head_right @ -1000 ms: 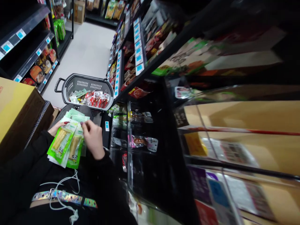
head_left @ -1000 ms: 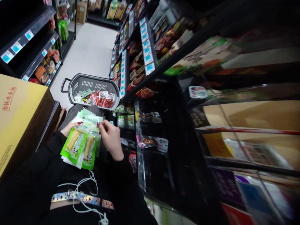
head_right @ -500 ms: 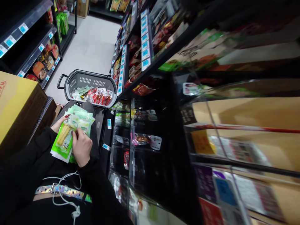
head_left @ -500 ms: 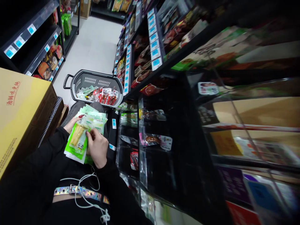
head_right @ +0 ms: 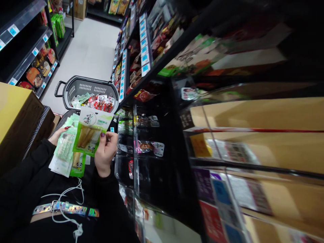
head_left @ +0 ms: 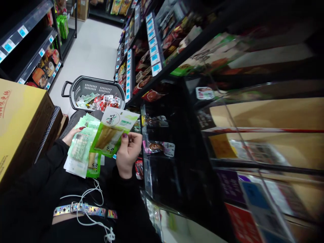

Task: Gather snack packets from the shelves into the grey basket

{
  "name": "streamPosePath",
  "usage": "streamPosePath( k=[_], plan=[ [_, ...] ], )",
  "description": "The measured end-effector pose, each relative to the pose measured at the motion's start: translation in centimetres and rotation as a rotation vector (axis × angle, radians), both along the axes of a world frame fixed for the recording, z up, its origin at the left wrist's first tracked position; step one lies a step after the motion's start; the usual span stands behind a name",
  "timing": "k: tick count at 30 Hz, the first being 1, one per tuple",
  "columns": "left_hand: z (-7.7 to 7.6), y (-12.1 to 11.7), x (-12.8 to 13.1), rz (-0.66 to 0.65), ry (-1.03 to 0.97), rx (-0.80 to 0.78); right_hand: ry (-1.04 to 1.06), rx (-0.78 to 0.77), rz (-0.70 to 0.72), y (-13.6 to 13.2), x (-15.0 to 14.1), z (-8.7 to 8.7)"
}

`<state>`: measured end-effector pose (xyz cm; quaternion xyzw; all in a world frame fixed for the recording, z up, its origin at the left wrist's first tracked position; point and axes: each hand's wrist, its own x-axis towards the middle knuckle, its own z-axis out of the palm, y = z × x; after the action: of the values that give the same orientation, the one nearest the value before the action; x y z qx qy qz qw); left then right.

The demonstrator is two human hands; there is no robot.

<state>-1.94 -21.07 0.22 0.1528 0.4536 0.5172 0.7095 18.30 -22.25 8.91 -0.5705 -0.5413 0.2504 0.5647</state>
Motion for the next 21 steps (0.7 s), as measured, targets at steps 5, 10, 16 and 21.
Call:
streamPosePath(
  k=[5, 10, 16, 21],
  plan=[
    [0.1, 0.0, -0.2, -0.029, 0.094, -0.004, 0.310, -0.084, 0.049, 0.3, 0.4, 0.0],
    [0.4, -0.1, -0.2, -0.042, 0.081, -0.028, 0.790, -0.397, 0.452, 0.6, 0.9, -0.7],
    [0.3, 0.0, -0.3, -0.067, 0.083, -0.007, 1.023, -0.453, 0.664, 0.4, 0.8, -0.6],
    [0.1, -0.1, -0.4, -0.072, 0.089, -0.006, 0.659, -0.559, 0.505, 0.5, 0.6, -0.9]
  ],
)
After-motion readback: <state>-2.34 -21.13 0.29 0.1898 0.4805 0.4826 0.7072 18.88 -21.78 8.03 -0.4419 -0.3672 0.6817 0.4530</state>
